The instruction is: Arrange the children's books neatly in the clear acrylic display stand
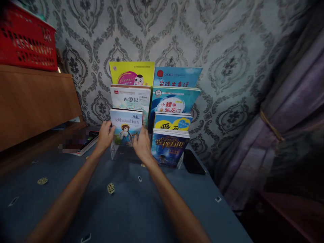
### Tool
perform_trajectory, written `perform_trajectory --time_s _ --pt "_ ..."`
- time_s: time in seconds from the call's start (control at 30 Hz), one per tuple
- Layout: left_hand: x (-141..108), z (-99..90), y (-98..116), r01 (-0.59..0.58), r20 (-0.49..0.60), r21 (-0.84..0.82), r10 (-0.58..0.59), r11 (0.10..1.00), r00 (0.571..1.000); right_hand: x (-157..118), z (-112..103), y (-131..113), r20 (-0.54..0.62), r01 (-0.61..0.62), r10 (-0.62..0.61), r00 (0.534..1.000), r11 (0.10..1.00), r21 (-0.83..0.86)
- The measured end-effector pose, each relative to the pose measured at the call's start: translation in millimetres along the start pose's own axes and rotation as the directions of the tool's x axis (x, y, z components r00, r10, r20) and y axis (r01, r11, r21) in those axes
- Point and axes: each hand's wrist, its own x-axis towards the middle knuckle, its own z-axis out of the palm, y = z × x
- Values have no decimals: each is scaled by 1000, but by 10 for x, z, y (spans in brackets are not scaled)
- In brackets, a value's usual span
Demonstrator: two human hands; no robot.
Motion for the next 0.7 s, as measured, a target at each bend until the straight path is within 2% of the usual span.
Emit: perform_trajectory --time_s 0.23,0.4,0.53,0.7 --pt "-102 62 41 48 -5 -13 -48 999 999 17 -22 91 19 3 -3 1000 999 42" --pt "-235 121 -27 43 -15 -179 -46 983 999 -41 26 172 -3 1 -1 1000 998 61" --pt "-315 164 -139 52 43 -292 -41 955 998 -61 39 239 -10 0 0 1000 999 47" --pt "-234 188 -219 64 103 -394 -25 917 994 -60 5 262 37 -30 28 999 999 41"
